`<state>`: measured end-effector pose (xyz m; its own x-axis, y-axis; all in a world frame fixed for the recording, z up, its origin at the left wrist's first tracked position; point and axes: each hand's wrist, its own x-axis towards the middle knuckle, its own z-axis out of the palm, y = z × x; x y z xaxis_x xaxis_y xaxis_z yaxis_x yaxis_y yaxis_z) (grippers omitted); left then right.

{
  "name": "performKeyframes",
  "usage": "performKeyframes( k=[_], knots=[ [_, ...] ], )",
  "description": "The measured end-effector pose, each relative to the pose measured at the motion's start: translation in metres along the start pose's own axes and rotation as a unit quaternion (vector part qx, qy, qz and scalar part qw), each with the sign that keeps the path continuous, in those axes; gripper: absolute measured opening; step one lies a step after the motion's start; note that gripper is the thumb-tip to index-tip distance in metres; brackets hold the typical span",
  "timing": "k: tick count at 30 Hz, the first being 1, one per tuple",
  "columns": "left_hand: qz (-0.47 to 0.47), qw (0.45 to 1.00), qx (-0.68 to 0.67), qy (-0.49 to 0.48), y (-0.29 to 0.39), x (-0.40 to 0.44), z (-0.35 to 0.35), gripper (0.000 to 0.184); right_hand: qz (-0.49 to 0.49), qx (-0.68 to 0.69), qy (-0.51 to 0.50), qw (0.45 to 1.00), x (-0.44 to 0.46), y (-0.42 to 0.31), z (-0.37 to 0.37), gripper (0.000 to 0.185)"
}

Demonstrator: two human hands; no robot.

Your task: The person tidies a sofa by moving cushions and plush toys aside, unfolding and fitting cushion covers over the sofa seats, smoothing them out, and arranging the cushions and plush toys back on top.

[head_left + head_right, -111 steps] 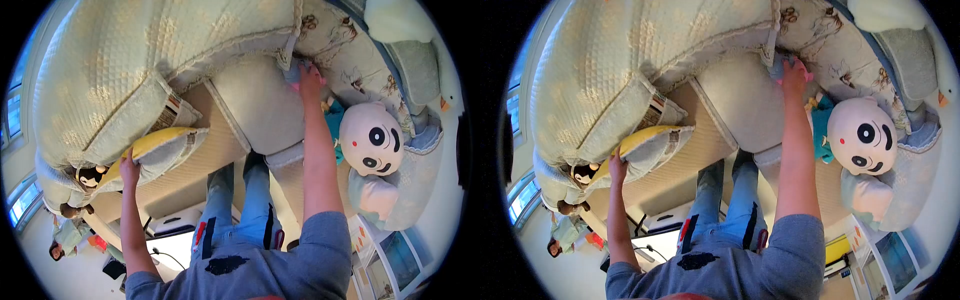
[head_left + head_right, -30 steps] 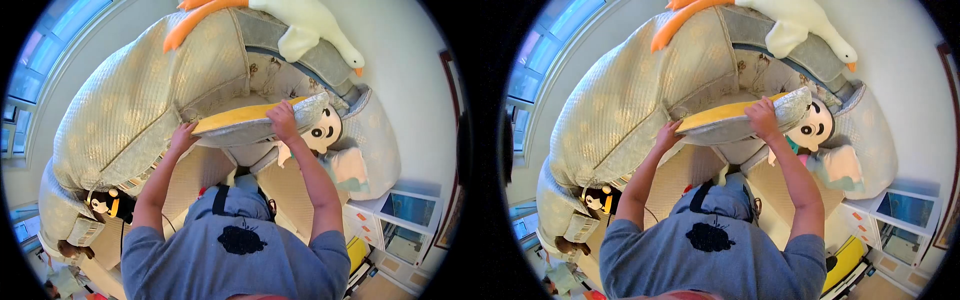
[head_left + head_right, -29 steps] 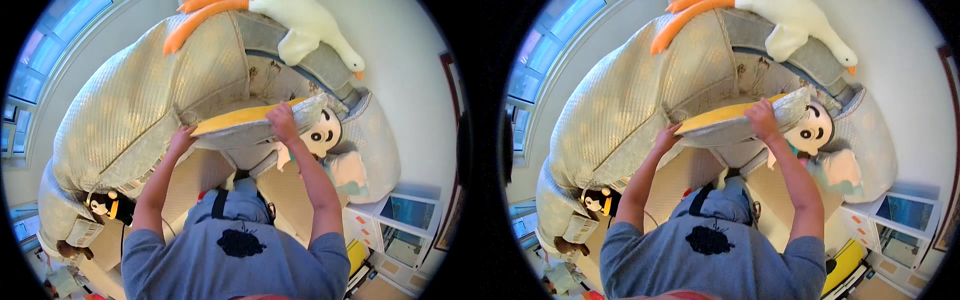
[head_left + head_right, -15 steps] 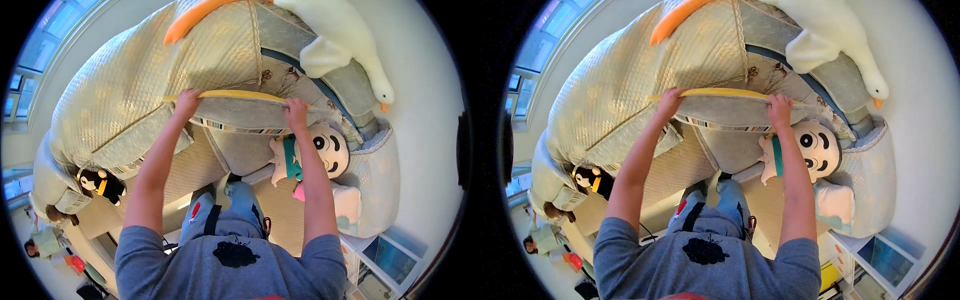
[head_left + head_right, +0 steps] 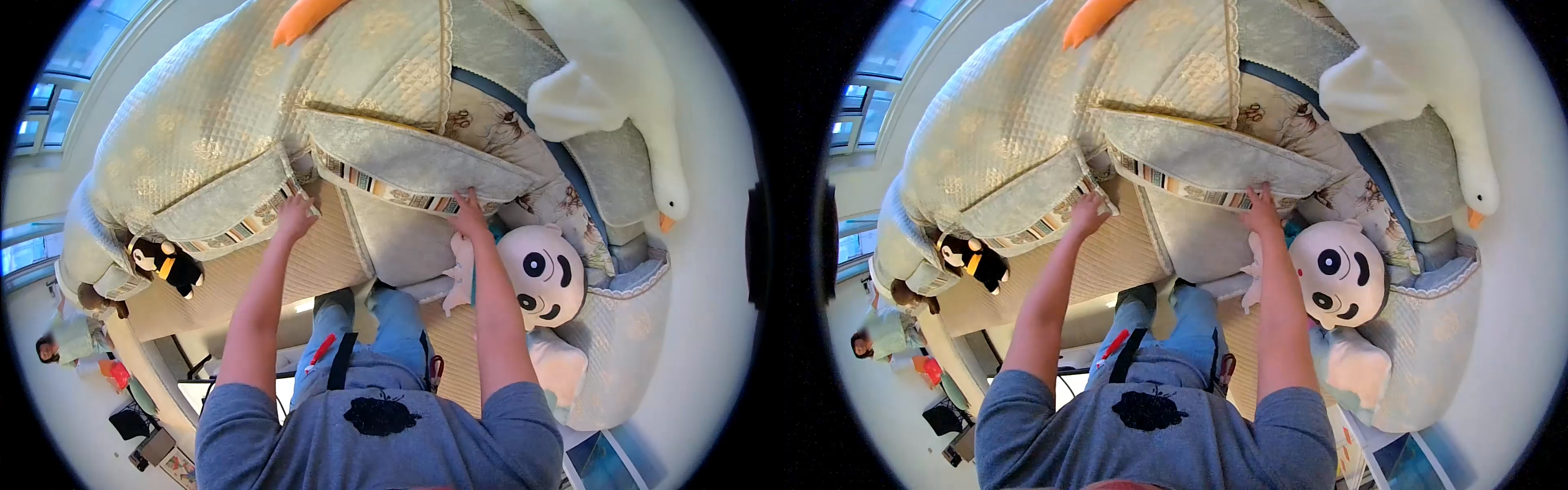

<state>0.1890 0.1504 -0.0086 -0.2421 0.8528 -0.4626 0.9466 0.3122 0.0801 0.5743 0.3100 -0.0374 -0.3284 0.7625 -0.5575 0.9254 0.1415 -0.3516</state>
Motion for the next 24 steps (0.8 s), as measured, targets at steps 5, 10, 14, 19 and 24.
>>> performKeyframes(
  k=[5,10,14,19,24],
  knots=[
    [-0.074,0.996,0.045,0.01,-0.087,-0.025,-0.003,0.049,-0.011,-0.051,-0.007,0.999,-0.001,0.009,0.006,0.064],
    [-0.146,0.985,0.084,-0.026,-0.18,-0.034,-0.009,0.058,-0.214,-0.014,-0.096,0.972,-0.082,-0.14,-0.003,0.053],
    [-0.125,0.987,0.057,0.08,-0.232,-0.041,-0.015,0.068,-0.379,0.221,-0.094,0.894,-0.121,-0.287,0.018,0.052],
    [-0.119,0.989,0.083,0.016,-0.287,-0.014,-0.046,0.073,-0.274,0.072,-0.057,0.957,-0.119,-0.315,0.099,0.045],
    [-0.151,0.983,0.091,0.04,-0.321,-0.001,-0.041,0.079,-0.033,-0.019,-0.149,0.988,-0.142,-0.247,0.17,0.043]
  ],
)
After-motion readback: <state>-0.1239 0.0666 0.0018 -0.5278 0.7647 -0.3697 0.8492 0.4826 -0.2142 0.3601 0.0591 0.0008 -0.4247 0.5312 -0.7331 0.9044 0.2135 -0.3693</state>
